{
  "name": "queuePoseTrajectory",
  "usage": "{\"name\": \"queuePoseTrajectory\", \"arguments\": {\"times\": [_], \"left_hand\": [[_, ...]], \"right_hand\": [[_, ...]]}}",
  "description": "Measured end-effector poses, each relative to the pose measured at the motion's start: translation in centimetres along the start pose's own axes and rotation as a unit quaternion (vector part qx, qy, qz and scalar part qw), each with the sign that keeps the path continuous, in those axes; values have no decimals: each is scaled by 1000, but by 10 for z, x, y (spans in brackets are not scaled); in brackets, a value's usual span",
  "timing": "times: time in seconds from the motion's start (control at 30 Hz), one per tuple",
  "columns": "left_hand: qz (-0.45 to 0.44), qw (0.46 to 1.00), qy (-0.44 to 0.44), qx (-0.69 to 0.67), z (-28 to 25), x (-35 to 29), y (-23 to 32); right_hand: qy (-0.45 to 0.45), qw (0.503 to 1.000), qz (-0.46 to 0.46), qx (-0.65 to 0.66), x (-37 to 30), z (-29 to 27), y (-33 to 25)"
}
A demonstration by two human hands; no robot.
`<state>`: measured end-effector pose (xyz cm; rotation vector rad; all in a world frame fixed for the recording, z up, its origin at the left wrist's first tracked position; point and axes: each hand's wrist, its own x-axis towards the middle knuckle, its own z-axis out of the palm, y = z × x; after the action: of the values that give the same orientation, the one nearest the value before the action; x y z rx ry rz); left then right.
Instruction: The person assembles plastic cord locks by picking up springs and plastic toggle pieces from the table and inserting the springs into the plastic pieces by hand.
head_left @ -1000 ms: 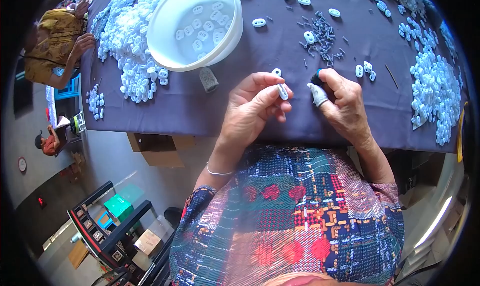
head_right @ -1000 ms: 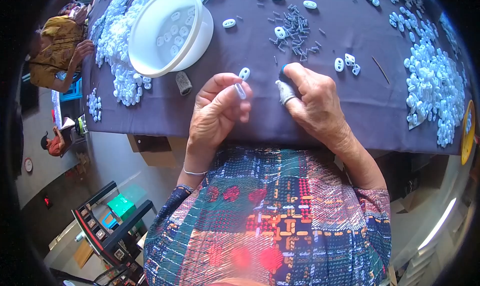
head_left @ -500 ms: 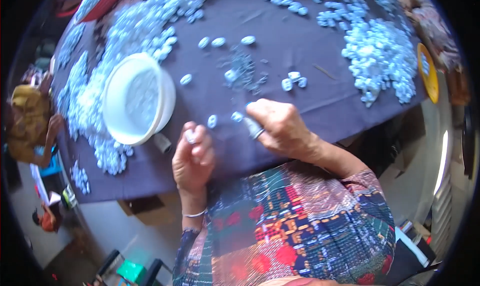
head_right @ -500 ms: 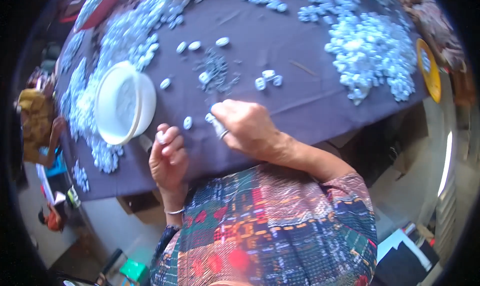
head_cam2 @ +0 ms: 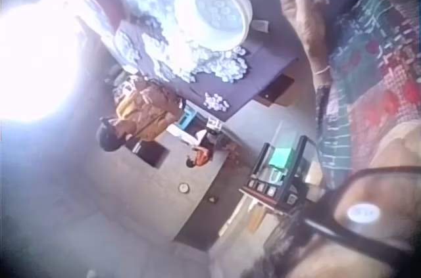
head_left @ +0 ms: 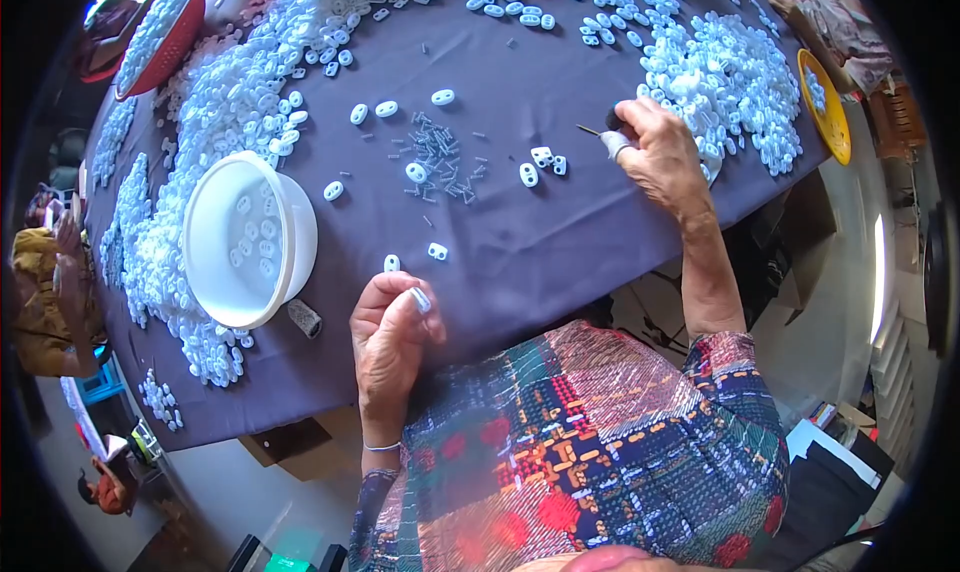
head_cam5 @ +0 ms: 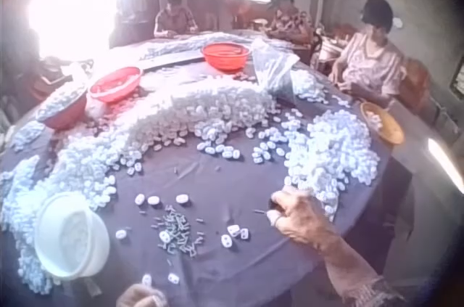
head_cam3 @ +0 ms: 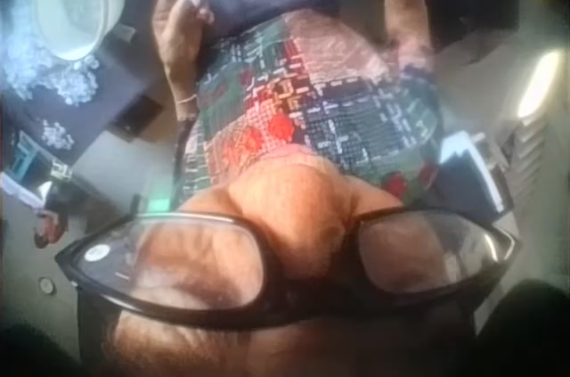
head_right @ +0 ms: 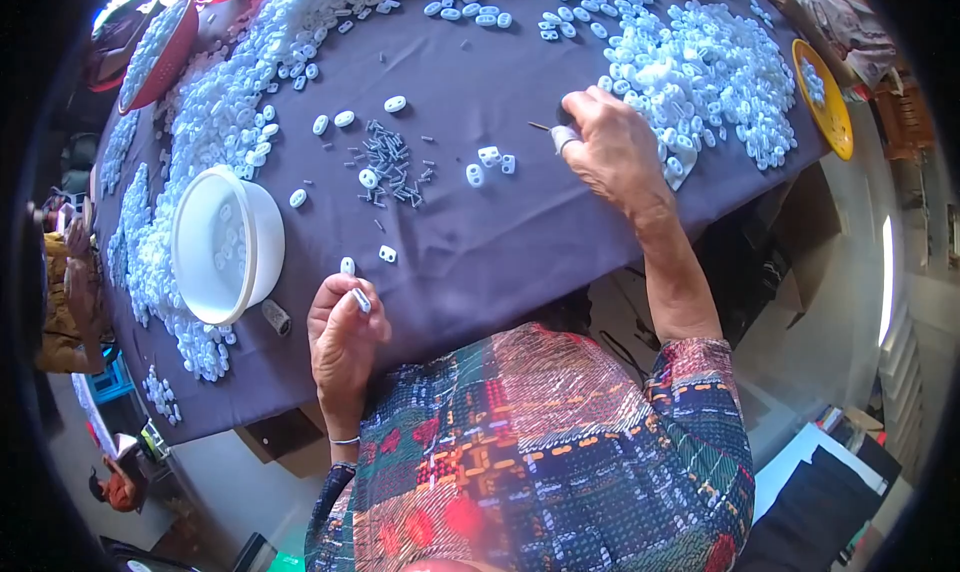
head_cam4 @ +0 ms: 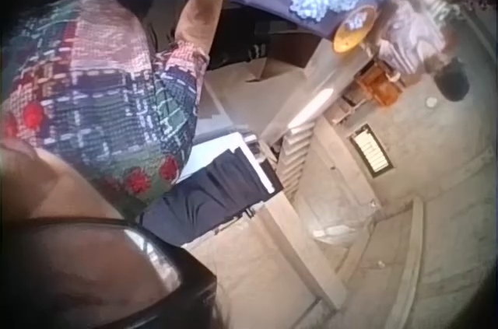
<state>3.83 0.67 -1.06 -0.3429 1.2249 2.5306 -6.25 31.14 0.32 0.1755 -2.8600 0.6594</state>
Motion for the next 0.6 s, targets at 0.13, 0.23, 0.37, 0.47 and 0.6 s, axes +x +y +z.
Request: {"name": "queuePoseTrajectory", "arguments": {"times": [0.13,0.23,0.37,0.47,0.6], "left_hand": [[-21,1000,6,-16,-2,-1,-1],[-12,999,9,-39,-7,-4,-2],[-5,999,26,-33,-8,-5,0],[15,999,27,-42,-11,-11,-3],[30,996,11,-82,-10,-4,-8]], "right_hand": [[-44,995,38,-78,-2,6,1],[-63,995,6,-83,1,7,1],[-88,985,-12,-145,1,9,-2],[-106,984,-80,-121,9,12,3],[-19,990,-138,36,3,1,-4]]}}
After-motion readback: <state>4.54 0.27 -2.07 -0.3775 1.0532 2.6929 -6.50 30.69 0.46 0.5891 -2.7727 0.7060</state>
